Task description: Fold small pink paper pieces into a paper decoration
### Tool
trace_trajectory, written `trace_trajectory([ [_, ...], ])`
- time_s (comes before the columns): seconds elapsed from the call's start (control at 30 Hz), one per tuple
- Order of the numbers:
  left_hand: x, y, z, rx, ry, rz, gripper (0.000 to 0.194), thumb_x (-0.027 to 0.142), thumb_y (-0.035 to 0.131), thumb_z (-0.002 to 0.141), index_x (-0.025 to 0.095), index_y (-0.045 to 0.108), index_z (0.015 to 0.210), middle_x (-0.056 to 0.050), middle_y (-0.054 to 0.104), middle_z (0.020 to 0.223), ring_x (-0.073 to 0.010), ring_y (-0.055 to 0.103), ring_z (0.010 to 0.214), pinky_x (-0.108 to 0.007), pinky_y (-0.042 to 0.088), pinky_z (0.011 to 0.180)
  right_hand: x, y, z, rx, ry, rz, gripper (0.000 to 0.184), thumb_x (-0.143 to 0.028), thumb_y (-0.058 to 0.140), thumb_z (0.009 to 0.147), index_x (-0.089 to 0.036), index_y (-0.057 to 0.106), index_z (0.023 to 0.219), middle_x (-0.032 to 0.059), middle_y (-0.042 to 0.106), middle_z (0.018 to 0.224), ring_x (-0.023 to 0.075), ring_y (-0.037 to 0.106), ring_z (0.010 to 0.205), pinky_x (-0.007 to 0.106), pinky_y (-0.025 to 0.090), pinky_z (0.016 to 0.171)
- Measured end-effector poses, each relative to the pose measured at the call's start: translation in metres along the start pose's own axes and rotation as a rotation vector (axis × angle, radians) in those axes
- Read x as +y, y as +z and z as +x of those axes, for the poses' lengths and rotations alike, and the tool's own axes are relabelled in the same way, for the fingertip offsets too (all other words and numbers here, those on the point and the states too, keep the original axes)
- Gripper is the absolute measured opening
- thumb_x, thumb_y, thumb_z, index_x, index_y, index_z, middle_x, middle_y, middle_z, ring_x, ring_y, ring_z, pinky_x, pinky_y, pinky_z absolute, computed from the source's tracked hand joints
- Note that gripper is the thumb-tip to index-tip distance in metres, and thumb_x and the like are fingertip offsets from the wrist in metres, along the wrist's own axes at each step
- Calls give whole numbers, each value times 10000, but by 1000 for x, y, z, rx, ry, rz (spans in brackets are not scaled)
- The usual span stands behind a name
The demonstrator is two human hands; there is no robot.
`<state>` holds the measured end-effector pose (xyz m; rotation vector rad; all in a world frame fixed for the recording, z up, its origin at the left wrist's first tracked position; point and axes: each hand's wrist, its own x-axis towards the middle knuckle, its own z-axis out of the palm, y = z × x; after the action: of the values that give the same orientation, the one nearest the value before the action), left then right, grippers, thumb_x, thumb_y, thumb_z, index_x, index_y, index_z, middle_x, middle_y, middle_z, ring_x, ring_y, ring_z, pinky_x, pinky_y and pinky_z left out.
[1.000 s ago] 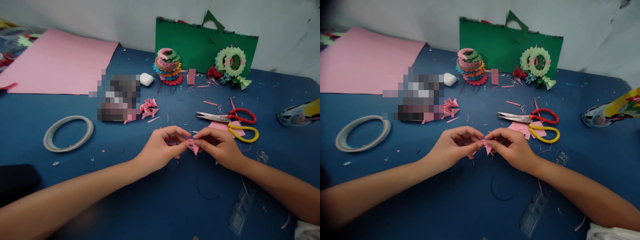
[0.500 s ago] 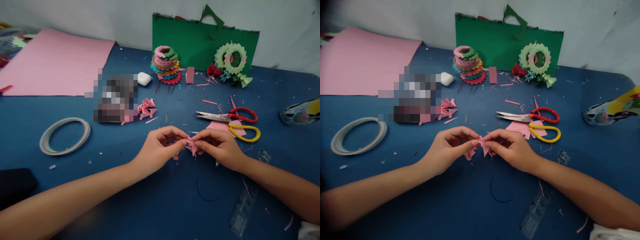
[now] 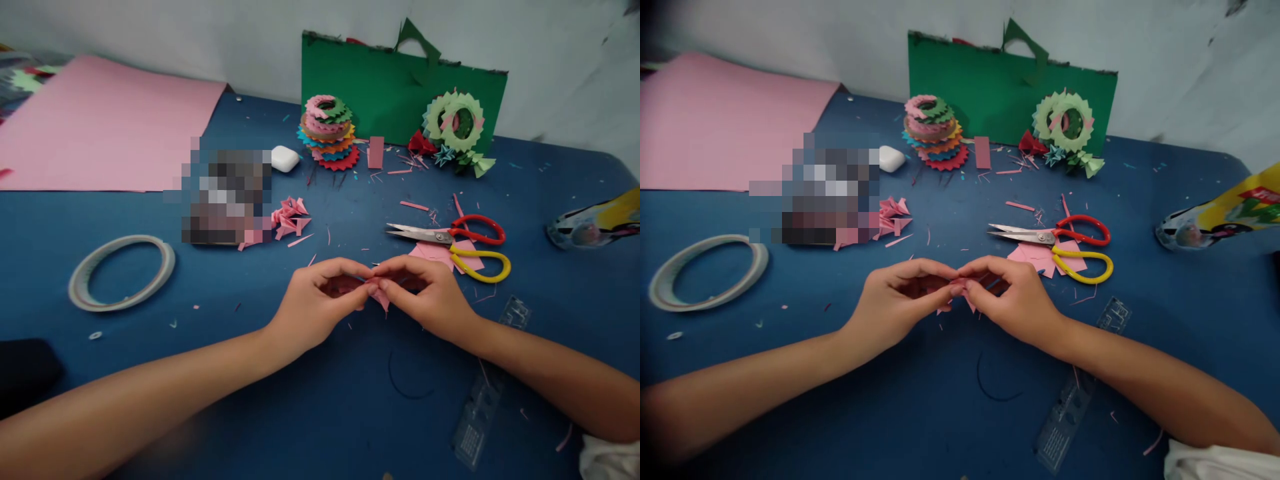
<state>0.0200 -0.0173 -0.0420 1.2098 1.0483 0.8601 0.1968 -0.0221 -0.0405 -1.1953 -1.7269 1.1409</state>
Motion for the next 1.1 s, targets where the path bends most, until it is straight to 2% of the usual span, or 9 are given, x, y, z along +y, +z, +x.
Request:
trace_trajectory([
  [0.2, -2, 1, -2, 38, 75, -10, 113, 153, 746, 693, 163, 682, 785, 28, 707, 702, -82, 655, 599, -117, 552, 534, 0, -1, 1, 11, 36, 50, 86, -181, 620, 796, -200, 676, 858, -28, 690, 724, 72, 639, 577, 138, 509, 513],
  [0.43, -2, 0, -2, 48, 98, 28, 114, 148, 751, 684, 177, 696, 780, 32, 711, 679, -69, 640, 549, -110, 547, 518, 0, -5, 1, -4, 34, 96, 52, -210, 671, 777, -205, 691, 825, -40, 689, 693, 56, 631, 555, 119, 499, 511],
  [0.73, -5, 0, -3, 3, 115, 26, 135, 118, 726, 705, 196, 687, 809, 42, 693, 658, -63, 629, 545, -108, 536, 514, -1, -5, 2, -52, 80, 147, 35, -217, 682, 777, -191, 664, 792, -43, 660, 658, 54, 600, 541, 127, 467, 494],
  [0.87, -5, -1, -2, -21, 157, -13, 129, 64, 683, 718, 190, 684, 740, 28, 707, 754, -75, 640, 594, -130, 548, 527, 0, -5, 3, -48, 92, 173, 41, -223, 676, 784, -194, 657, 807, -38, 651, 688, 55, 582, 568, 135, 464, 508],
  [1.0, -4, -4, -1, -27, 161, -40, 143, 65, 673, 726, 200, 716, 743, 19, 710, 819, -77, 647, 606, -136, 557, 531, 3, -6, 2, -88, 107, 275, 82, -235, 671, 789, -202, 639, 857, -28, 652, 741, 73, 621, 622, 159, 514, 558],
  [1.1, -3, -5, -1, 7, 108, -47, 123, 128, 707, 725, 218, 735, 804, 8, 712, 854, -100, 671, 661, -143, 575, 551, 3, -6, -1, -132, 125, 371, 237, -180, 720, 731, -210, 600, 933, -19, 658, 801, 109, 669, 698, 200, 563, 633],
])
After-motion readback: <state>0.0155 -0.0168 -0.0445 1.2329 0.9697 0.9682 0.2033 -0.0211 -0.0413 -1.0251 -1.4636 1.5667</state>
